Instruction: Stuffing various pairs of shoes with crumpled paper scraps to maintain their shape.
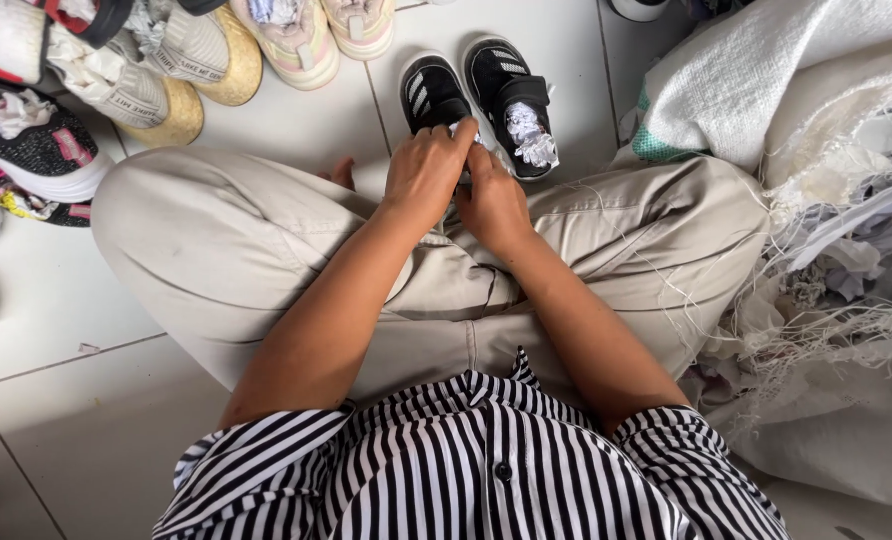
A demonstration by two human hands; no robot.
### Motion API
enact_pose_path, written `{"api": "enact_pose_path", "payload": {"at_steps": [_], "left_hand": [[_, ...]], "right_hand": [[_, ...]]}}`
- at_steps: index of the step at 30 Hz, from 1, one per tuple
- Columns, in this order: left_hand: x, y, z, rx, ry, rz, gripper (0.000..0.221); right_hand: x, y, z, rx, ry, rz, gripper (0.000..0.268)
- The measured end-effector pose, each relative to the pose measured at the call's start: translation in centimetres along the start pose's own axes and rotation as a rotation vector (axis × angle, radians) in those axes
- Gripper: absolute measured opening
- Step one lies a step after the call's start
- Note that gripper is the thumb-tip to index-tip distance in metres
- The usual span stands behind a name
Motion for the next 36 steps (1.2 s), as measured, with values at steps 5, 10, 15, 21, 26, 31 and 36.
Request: {"api": "enact_pose_path", "payload": {"at_steps": [5, 10, 15, 21, 26, 31, 36], "left_hand": [[0.4, -0.4, 0.6, -0.084, -0.004, 0.105, 0.019], [-0.9, -1.7, 1.3, -0.268, -0.033, 0.039, 0.014], [-0.2, -0.5, 0.0, -0.389, -0.051, -0.068, 0.012], [0.1, -2.3, -0.3, -0.379, -0.109, -0.14, 0.014], [-0.2, -1.3, -0.8, -0.488, -0.078, -0.215, 0.011], [0.8, -0.4, -1.6, -0.409, -0.19, -0.31, 0.007], [-1.3, -1.2, -0.8, -0.348, -0.264, -0.218, 0.019]], "right_hand": [[0.0, 1.8, 0.8, 0.203, -0.223, 0.19, 0.035], [-0.2, 1.3, -0.4, 0.262, -0.165, 0.191, 0.027], [0.1, 1.5, 0.0, 0.161, -0.22, 0.126, 0.042], [-1.4, -1.5, -2.1, 0.366, -0.076, 0.136, 0.025], [0.7, 0.9, 0.1, 0.414, 0.03, 0.058, 0.023], [-0.3, -3.4, -2.3, 0.389, 0.002, 0.037, 0.023], [-0.3, 0.7, -0.9, 0.289, -0.043, 0.139, 0.023]]}}
Point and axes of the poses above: each hand's wrist, its own x-axis away from the middle knuckle, its own y-axis out of the back of the hand, z = x × y, the point moved 2 cm from there along -x, towards the middle knuckle, and after that the axes turned 5 degrees about z, right-handed, at the moved point
